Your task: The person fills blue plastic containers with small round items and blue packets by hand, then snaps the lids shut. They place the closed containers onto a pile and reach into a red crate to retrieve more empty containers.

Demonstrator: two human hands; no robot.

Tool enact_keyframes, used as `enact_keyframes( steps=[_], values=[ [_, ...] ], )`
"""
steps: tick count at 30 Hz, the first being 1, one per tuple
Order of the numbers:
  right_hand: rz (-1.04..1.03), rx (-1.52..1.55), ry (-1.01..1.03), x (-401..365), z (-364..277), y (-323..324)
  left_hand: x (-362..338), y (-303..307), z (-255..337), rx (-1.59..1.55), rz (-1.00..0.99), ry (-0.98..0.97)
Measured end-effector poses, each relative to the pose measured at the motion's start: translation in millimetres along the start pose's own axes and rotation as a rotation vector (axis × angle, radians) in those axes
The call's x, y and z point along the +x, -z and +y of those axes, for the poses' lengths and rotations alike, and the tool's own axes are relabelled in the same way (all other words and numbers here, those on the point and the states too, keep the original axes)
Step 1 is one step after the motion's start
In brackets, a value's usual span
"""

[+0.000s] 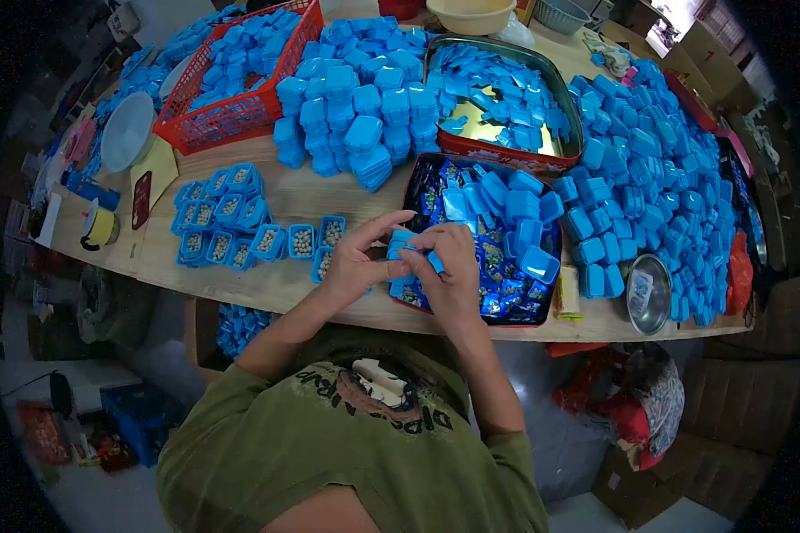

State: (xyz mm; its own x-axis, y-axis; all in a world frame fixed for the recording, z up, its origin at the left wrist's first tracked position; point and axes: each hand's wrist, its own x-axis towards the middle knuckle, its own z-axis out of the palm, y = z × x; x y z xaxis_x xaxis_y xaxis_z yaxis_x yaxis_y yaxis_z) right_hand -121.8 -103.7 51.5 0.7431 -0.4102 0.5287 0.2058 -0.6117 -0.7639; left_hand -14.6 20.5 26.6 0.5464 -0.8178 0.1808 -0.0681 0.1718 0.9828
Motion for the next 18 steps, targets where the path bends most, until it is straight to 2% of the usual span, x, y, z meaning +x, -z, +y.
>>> enact_keyframes(
  steps=[4,6,10,12,16,18],
  values=[
    [0.002,-0.029,0.023,-0.6,0.1,4.6,1.5,-3.4,8.9,0.080,0.004,-0.091],
    [0.038,0.242,-0.111,-4.4,5.1,3.0,2.7,-1.3,9.9,0.408,-0.026,-0.371],
    [-0.034,0.430,-0.273,-10.0,11.4,8.0,3.5,2.2,12.0,0.578,-0.062,-0.498],
    [-0.101,0.676,-0.441,-13.8,12.0,10.0,3.4,3.6,18.8,0.726,-0.089,-0.638],
    [-0.117,0.594,-0.436,-24.7,19.0,7.8,1.7,8.9,24.9,0.694,-0.166,-0.586],
    [-0.163,0.859,-0.708,-24.0,7.0,9.0,2.6,8.7,29.1,0.676,-0.190,-0.644]
  ],
)
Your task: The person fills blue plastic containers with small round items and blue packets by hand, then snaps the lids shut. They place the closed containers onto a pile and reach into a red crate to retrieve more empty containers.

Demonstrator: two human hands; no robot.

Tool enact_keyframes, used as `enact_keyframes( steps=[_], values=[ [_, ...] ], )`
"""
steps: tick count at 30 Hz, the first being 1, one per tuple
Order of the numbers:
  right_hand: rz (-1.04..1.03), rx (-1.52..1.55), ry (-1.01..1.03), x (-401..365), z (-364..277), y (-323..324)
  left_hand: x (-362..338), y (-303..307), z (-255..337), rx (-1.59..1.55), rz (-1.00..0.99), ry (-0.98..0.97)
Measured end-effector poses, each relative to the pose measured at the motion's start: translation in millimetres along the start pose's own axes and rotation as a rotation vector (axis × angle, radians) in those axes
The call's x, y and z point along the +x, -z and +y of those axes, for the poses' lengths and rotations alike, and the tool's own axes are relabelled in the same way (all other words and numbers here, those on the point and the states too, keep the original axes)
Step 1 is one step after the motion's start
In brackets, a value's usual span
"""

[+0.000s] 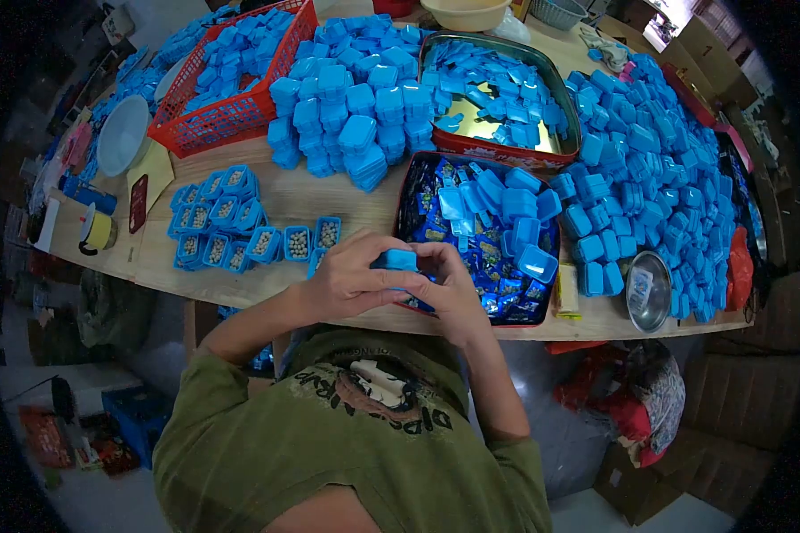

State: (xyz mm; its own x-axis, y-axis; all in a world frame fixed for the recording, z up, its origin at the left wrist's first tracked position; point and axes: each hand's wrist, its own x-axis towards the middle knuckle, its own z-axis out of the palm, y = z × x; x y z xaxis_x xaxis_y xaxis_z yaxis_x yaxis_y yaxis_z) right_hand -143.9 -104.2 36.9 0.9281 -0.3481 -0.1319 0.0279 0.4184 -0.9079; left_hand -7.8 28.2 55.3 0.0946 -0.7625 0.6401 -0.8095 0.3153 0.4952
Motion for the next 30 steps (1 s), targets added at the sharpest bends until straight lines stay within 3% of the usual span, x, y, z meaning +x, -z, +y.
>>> enact_keyframes(
  steps=[1,3,12,16,19,21,22,23,25,29,30],
  values=[
    [0.002,0.001,-0.001,-3.2,-3.7,-2.2,1.2,0.6,0.5,-0.002,-0.001,0.001],
    [-0.026,0.133,-0.199,-8.4,-7.9,-5.7,2.7,2.3,1.7,-0.041,-0.039,-0.042],
    [0.007,0.258,-0.105,-19.5,4.3,-9.2,5.6,7.9,9.1,-0.089,-0.072,-0.128],
    [-0.003,0.270,-0.097,-13.2,15.2,-2.8,1.6,4.1,0.8,-0.126,-0.093,-0.089],
    [0.099,0.156,-0.102,-0.9,17.4,-4.4,-6.2,-11.1,-9.9,-0.165,-0.006,-0.053],
    [0.212,0.168,0.047,5.5,19.6,-10.6,-5.8,-23.9,4.5,-0.808,0.385,0.600],
    [0.218,0.168,0.052,7.8,21.0,-16.6,-3.7,-31.9,-2.5,-0.946,0.536,0.576],
    [0.210,0.110,0.145,9.9,23.0,-23.9,-0.4,-38.8,-2.5,-0.949,0.533,0.574],
    [0.196,0.046,0.236,10.0,23.8,-26.9,4.2,-48.8,-1.0,-1.339,0.833,0.665],
    [0.268,-0.016,0.251,5.2,14.3,-22.7,1.4,-45.7,-3.1,-1.349,0.781,0.669],
    [0.277,-0.076,0.246,2.6,8.8,-17.9,0.1,-33.9,-5.3,-1.229,0.547,0.756]
  ],
)
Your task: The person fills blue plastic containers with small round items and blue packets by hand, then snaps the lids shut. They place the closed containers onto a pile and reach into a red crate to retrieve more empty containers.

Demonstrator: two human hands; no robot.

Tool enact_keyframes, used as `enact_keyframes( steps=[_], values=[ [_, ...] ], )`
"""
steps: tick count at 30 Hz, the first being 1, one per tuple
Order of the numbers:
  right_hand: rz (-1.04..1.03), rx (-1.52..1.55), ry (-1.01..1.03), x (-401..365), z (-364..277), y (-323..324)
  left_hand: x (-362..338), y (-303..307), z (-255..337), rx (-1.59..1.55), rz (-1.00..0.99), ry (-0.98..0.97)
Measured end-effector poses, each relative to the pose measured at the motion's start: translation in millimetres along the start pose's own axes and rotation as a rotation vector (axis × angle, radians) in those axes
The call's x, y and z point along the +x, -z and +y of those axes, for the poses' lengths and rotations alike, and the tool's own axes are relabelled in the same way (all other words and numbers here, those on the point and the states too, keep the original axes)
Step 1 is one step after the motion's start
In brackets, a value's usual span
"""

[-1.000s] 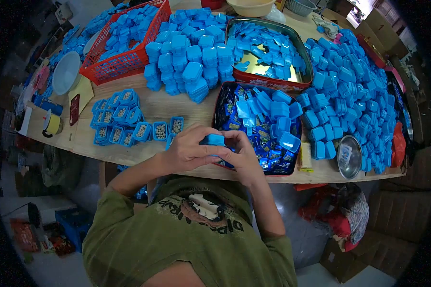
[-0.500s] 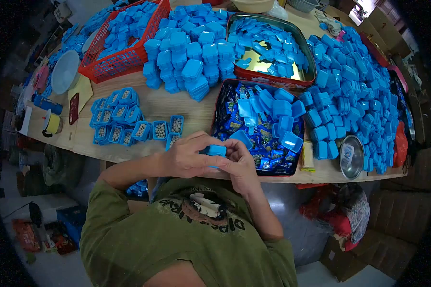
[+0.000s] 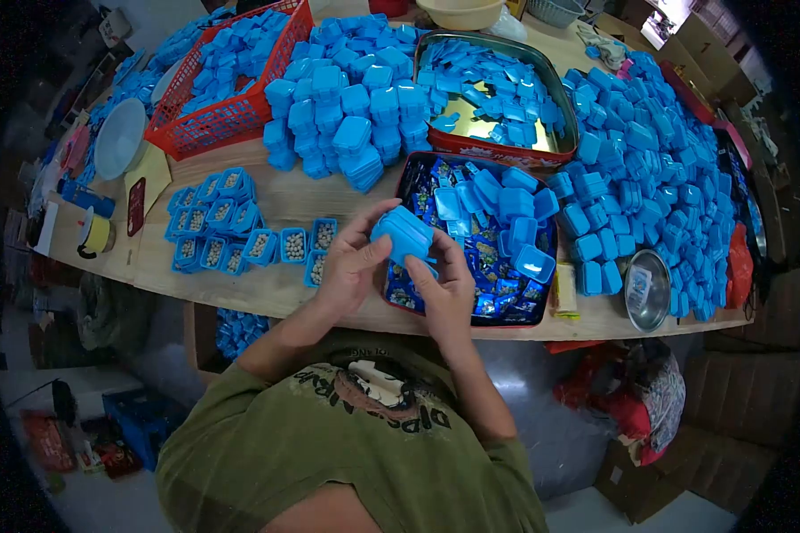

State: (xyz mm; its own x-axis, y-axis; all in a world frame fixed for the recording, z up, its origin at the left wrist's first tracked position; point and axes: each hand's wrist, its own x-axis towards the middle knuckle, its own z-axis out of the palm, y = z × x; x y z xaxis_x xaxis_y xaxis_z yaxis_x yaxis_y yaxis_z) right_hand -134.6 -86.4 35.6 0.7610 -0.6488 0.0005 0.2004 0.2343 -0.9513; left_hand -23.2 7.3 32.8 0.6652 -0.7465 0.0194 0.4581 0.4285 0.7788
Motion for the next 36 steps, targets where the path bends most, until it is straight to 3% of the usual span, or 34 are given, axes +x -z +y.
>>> enact_keyframes(
  steps=[1,2,4,5,6,8,10,11,12,14,15,17,18,20,21,23,27,29,30,32,36],
  values=[
    [-0.002,0.002,0.004,2.2,-3.7,8.9,1.5,5.2,11.0,0.211,-0.090,0.117],
    [-0.109,-0.172,0.014,5.2,-7.4,19.4,4.5,10.3,20.7,0.215,-0.095,0.116],
    [-0.205,-0.345,0.015,3.4,-12.2,26.0,8.8,13.3,41.5,0.932,-0.487,-0.126],
    [-0.309,-0.519,0.040,2.2,-18.0,25.5,9.7,5.4,57.1,0.963,-0.558,0.142],
    [-0.418,-0.693,0.074,3.3,-24.0,24.2,9.6,3.9,57.6,0.963,-0.557,0.135],
    [-0.388,-0.712,0.097,-0.1,-25.7,13.2,10.2,0.3,60.1,1.068,-0.556,0.134],
    [-0.098,-0.328,-0.009,-1.6,-19.9,4.6,7.8,-2.5,58.4,0.995,-0.486,0.121],
    [-0.069,-0.285,0.134,0.6,-14.3,3.8,5.3,-2.8,55.0,0.914,-0.421,0.122],
    [-0.069,-0.280,0.137,1.4,-12.3,4.9,3.5,-1.5,49.7,0.920,-0.422,0.122],
    [-0.033,-0.556,0.411,0.8,-10.8,8.8,-0.1,3.1,35.9,0.871,-0.368,-0.004],
    [-0.033,-0.557,0.413,0.3,-12.5,7.4,-1.8,3.9,30.3,0.871,-0.369,-0.007],
    [0.043,-0.705,0.649,0.4,-18.0,2.9,-4.0,3.1,22.8,0.979,-0.361,-0.282],
    [0.040,-0.705,0.654,0.4,-18.1,3.5,-5.7,-0.1,22.0,0.980,-0.359,-0.287],
    [0.058,-0.415,0.466,0.2,-16.1,6.6,-9.0,-6.1,25.3,1.094,-0.360,-0.397],
    [0.054,-0.411,0.467,1.7,-15.6,12.5,-7.8,-6.8,29.2,1.099,-0.355,-0.398],
    [-0.135,0.080,-0.015,4.1,-15.6,27.5,-4.5,-8.3,36.1,1.297,-0.501,-0.708],
    [-0.215,0.180,-0.077,-3.0,-15.2,28.1,-5.1,-10.5,41.8,1.259,-0.595,-0.789],
    [-0.250,0.250,-0.264,-7.8,-22.8,23.9,-4.5,-12.8,44.8,1.217,-0.698,-0.835],
    [-0.247,0.252,-0.265,-10.8,-24.8,24.3,-5.2,-15.7,47.3,1.215,-0.701,-0.833],
    [-0.282,0.400,-0.521,-16.6,-28.3,25.8,-7.2,-22.2,53.5,1.218,-0.770,-0.828],
    [-0.302,0.470,-0.437,-26.4,-33.0,19.0,-7.8,-24.6,63.4,1.284,-0.843,-0.959]
  ],
)
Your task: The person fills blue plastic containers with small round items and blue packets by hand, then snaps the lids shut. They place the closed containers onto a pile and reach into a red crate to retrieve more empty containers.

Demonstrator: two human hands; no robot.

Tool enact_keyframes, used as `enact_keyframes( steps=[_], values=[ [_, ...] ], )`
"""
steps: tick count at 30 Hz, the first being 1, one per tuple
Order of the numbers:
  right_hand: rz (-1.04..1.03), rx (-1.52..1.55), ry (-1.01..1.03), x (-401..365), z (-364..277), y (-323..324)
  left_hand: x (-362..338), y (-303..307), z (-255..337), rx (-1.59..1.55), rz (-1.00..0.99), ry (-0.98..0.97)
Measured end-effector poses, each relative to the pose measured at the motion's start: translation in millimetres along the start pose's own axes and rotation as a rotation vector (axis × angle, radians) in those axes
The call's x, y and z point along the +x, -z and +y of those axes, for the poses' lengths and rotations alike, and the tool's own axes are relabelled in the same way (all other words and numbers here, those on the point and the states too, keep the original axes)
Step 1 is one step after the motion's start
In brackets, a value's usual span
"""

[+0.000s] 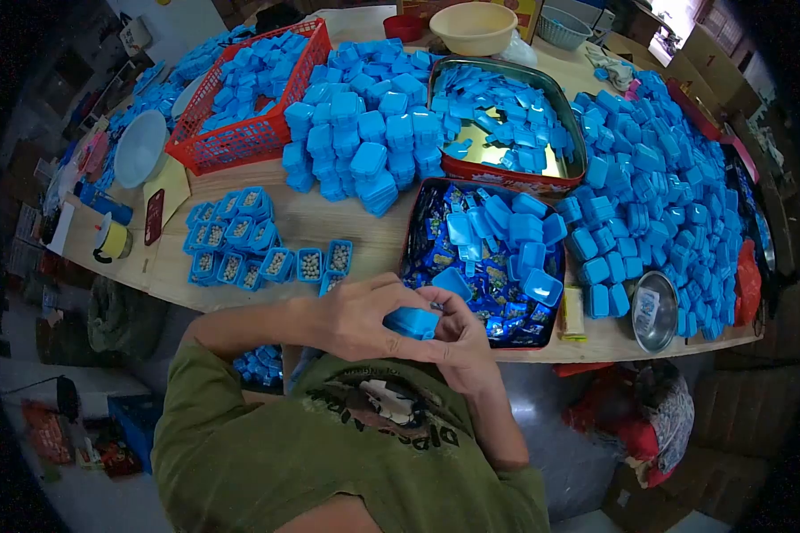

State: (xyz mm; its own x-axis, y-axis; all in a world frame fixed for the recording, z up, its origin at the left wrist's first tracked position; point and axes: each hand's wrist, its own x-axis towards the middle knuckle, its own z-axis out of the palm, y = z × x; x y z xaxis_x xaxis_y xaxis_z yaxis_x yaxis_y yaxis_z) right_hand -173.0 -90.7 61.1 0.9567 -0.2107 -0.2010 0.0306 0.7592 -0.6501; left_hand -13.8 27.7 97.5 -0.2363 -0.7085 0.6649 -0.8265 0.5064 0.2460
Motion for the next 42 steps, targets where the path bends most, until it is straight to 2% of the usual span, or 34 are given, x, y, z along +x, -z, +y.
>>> enact_keyframes(
  steps=[5,12,15,16,18,19,21,24,26,27,29,30,32,33,35,39,41,42],
  values=[
    [0.013,0.021,0.099,-8.4,7.1,-3.8,2.5,6.9,3.9,-0.099,-0.029,-0.063],
    [0.016,-0.032,0.081,1.3,13.0,7.7,-7.7,-4.8,-4.8,-0.067,-0.029,-0.048],
    [0.199,-0.100,0.095,18.8,10.5,6.0,-3.9,-2.5,-27.6,-0.234,-0.142,0.319],
    [0.194,-0.103,0.103,24.4,9.0,1.2,2.3,1.6,-38.2,-0.284,-0.079,0.430],
    [0.210,-0.316,0.355,29.9,4.3,-7.4,19.0,9.7,-68.1,-0.468,0.087,0.686],
    [0.206,-0.384,0.392,28.9,0.8,-8.3,27.4,14.5,-88.8,-0.601,0.195,0.836],
    [0.205,-0.425,0.394,27.8,-0.6,-1.6,40.3,31.7,-141.6,-0.334,0.184,0.914],
    [0.212,-0.472,0.385,24.1,1.6,2.5,48.8,38.0,-206.8,-0.240,0.207,1.015],
    [0.227,-0.482,0.383,21.3,0.0,3.5,52.1,37.8,-230.8,-0.088,0.104,1.136],
    [0.244,-0.473,0.361,19.2,-1.2,3.0,54.9,39.8,-241.8,-0.092,0.100,1.133],
    [0.269,-0.462,0.333,16.3,-1.4,5.4,56.5,40.1,-255.4,0.069,-0.070,1.206],
    [0.274,-0.487,0.351,16.7,-1.5,8.3,58.4,39.4,-253.1,0.064,-0.072,1.209],
    [0.274,-0.516,0.363,18.6,-2.5,10.4,62.5,40.9,-248.7,0.302,-0.087,1.121],
    [0.278,-0.517,0.372,19.6,-2.7,10.5,61.1,39.3,-250.8,0.301,-0.085,1.129],
    [0.285,-0.516,0.363,20.1,-1.9,10.5,57.4,34.6,-256.9,0.441,-0.109,1.018],
    [0.304,-0.603,0.375,21.7,-1.9,9.9,54.7,35.7,-257.8,0.467,-0.142,1.054],
    [0.303,-0.630,0.410,21.8,0.6,14.5,48.0,31.5,-255.2,0.595,-0.022,0.905],
    [0.327,-0.633,0.420,22.6,3.1,14.6,45.2,31.2,-249.4,0.590,-0.027,0.920]
  ],
)
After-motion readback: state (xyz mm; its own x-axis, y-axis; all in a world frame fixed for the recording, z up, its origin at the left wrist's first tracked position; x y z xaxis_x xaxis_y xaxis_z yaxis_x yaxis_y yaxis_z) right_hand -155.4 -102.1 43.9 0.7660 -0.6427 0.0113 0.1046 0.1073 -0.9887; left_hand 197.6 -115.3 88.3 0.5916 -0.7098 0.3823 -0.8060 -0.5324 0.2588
